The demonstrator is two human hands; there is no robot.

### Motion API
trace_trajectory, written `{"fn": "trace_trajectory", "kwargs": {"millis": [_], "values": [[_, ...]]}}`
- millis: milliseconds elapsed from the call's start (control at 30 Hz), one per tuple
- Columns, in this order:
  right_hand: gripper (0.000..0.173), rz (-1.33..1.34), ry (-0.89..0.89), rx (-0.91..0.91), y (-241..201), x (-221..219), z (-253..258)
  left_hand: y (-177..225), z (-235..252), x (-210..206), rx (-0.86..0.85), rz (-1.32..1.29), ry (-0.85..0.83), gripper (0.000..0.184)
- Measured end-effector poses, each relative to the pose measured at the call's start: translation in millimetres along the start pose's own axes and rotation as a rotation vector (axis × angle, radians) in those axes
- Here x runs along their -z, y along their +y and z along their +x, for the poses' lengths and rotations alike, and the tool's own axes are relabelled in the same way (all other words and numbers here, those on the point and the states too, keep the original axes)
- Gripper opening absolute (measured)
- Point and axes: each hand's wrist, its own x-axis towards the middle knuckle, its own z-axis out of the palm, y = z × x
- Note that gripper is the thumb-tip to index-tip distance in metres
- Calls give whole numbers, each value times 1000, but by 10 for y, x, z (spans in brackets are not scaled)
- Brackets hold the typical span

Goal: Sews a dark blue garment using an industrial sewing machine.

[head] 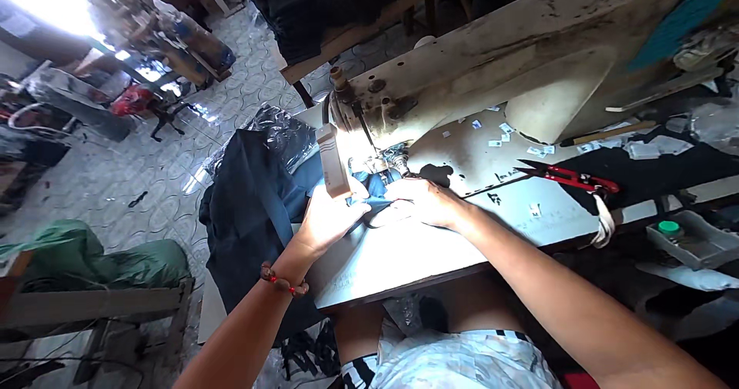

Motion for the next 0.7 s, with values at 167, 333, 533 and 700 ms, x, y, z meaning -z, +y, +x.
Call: {"fn": "trace_trajectory", "kwargs": {"millis": [167,333,533,700], "values": [[15,-9,4,20,23,-12,-2,20,-9,147,-22,136,-72,21],[14,-30,0,44,28,-23,5,-48,20,59,-331,472,8,13],[19,-111,-72,140,55,-4,-63,-6,-172,-368,-523,460,-120,12],[18,-179,-73,198,-170,-36,-351,-183,-124,-511,-644,324,-137,21]]}}
